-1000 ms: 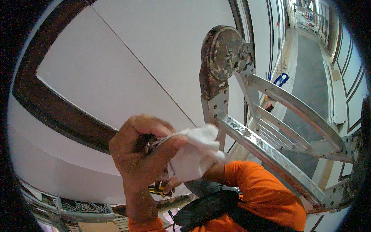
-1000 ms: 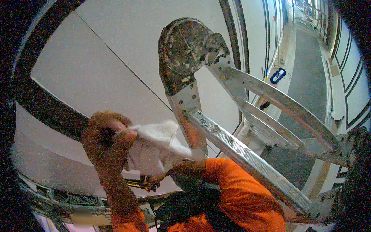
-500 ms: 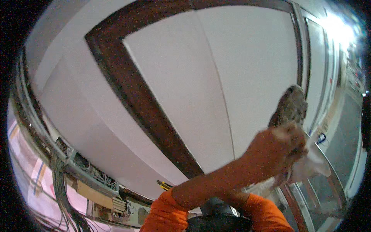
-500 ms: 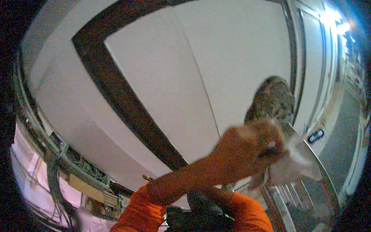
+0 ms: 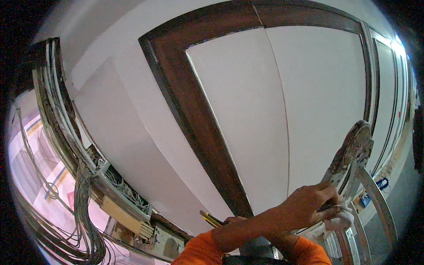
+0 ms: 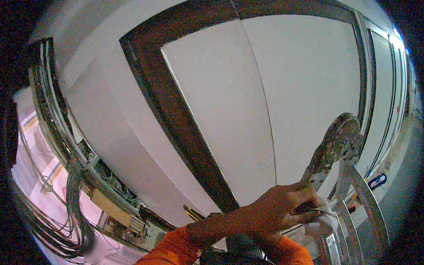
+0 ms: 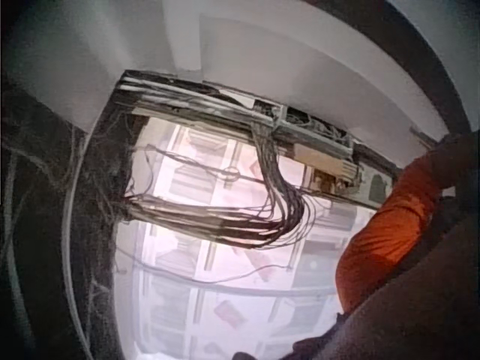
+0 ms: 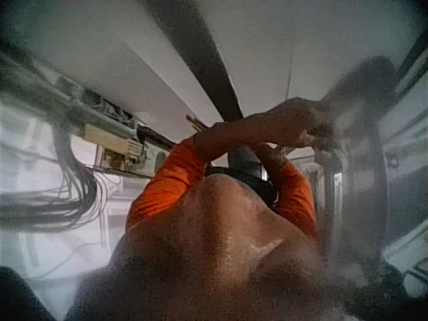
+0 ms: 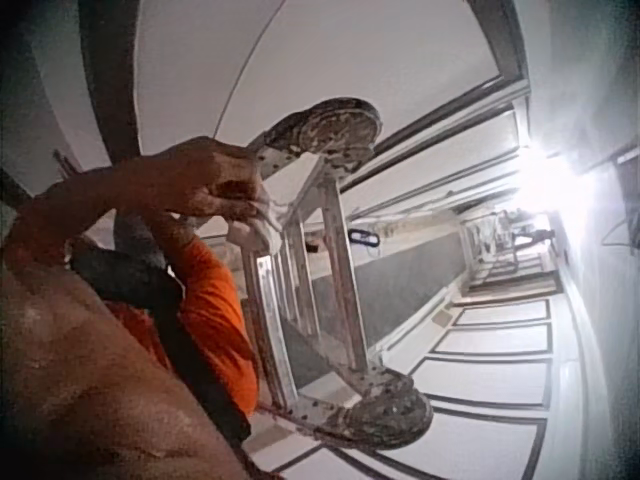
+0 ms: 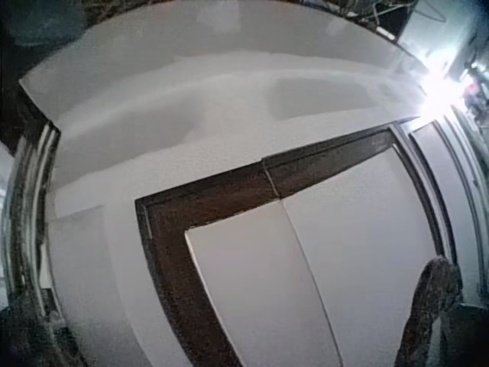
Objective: The person applies sealant to a joint between ceiling panels and uses a utility knife to trim excess material and smooth the application.
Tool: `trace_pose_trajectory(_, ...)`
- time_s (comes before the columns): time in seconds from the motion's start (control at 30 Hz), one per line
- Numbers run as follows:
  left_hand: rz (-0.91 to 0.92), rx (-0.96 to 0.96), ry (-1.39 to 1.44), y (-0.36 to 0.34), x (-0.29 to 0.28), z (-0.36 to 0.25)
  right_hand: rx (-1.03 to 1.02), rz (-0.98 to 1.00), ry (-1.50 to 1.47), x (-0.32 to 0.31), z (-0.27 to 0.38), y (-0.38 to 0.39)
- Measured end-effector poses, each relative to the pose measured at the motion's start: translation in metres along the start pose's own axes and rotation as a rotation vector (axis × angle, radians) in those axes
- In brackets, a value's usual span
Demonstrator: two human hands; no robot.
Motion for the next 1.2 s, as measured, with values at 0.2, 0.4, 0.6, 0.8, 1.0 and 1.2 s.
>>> trace_pose_trajectory(0.2, -0.046, 0.134, 0.108, 0.002, 0.000, -0.004, -0.045, -0.072, -0.012, -0.011, 0.009, 0.017)
trace_pose_trajectory(0.4, 0.030, 0.031, 0.068, 0.026, -0.020, 0.017, -0.085, -0.086, -0.050, -0.007, 0.011, 0.019)
trace_pose_trajectory(0.6, -0.051, -0.021, 0.050, 0.032, -0.028, 0.023, -0.073, -0.103, -0.066, -0.004, 0.018, 0.023)
trace_pose_trajectory(0.8, -0.387, 0.028, -0.116, 0.102, -0.103, 0.036, -0.059, -0.101, -0.080, -0.008, 0.014, 0.010)
trace_pose_trajectory(1.0, -1.391, -0.219, -0.278, 0.270, -0.210, 0.093, -0.074, -0.130, -0.039, -0.004, 0.053, 0.015)
trace_pose_trajectory(1.2, -0.403, 0.084, -0.442, 0.129, -0.095, 0.030, -0.192, -0.115, -0.136, 0.000, 0.012, 0.003)
Point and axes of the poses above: each hand's wrist, its own y-axis away from the middle knuckle, its own x-axis out of the palm, z = x × y, the point moved 8 cm from there along -y, towards the middle knuckle, and after that the axes turned 14 degrees about -z, right-handed, at the moved point
